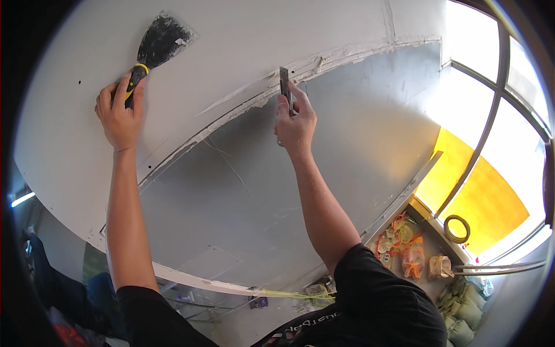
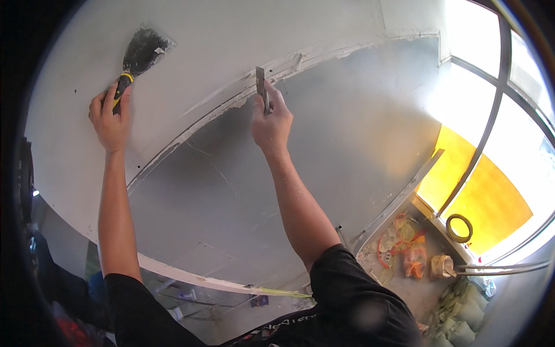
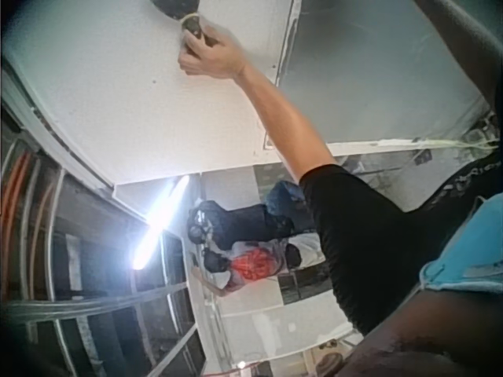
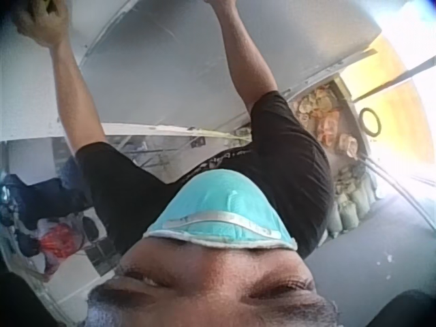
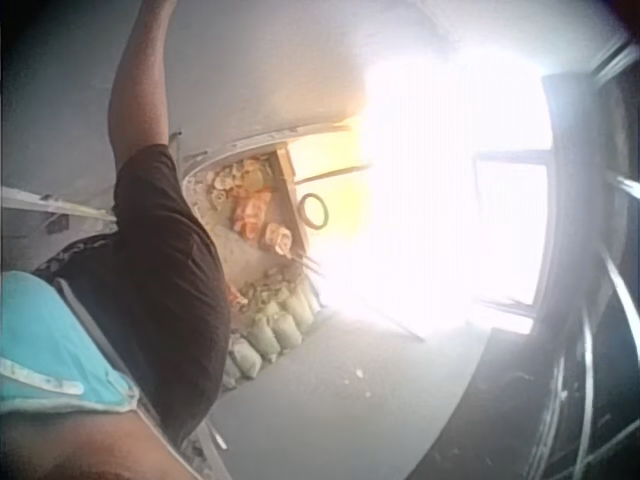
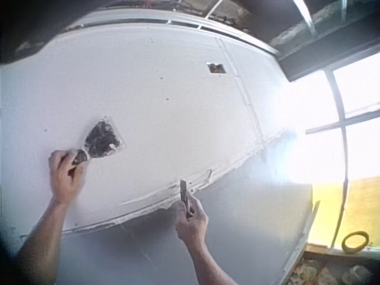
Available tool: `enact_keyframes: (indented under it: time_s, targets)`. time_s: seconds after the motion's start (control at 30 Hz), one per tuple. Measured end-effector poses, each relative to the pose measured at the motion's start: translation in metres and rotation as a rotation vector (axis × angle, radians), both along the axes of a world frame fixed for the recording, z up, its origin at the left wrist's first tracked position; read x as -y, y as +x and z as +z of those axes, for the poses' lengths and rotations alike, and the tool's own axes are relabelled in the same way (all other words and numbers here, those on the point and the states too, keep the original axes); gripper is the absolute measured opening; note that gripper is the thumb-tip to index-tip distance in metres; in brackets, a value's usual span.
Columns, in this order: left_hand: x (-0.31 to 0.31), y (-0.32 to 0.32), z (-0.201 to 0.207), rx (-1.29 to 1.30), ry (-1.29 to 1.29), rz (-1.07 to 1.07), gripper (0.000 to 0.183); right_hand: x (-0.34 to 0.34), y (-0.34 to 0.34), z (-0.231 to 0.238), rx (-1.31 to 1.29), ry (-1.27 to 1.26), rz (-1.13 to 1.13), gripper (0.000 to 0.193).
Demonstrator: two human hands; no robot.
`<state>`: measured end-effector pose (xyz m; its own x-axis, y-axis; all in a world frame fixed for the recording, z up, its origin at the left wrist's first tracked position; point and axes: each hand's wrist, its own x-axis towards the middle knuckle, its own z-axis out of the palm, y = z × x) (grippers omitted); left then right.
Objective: The person scrapes a white ceiling surface using a utility knife and a scraper. They repeatedly remove loose material along a curved seam, alternating between cutting and scraping motions.
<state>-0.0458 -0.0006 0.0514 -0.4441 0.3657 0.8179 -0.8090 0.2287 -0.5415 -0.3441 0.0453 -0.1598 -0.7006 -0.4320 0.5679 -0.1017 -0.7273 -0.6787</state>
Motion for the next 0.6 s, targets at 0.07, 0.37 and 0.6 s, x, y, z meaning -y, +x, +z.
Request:
enact_keyframes:
  time_s: [0.07, 0.37, 0.6]
  targets:
    - [-0.002, -0.002, 0.0, 0.004, 0.021, -0.007, 0.034, 0.003, 0.003, -0.001, 0.016, 0.057, 0.038, 0.043]
    - [0.001, 0.0, 0.001, 0.014, 0.02, -0.012, 0.035, -0.001, 0.031, -0.001, -0.067, 0.072, -0.08, 0.041]
    - [0.005, 0.006, 0.002, 0.023, 0.019, -0.047, 0.034, 0.0, 0.04, -0.004, -0.103, 0.017, -0.139, 0.041]
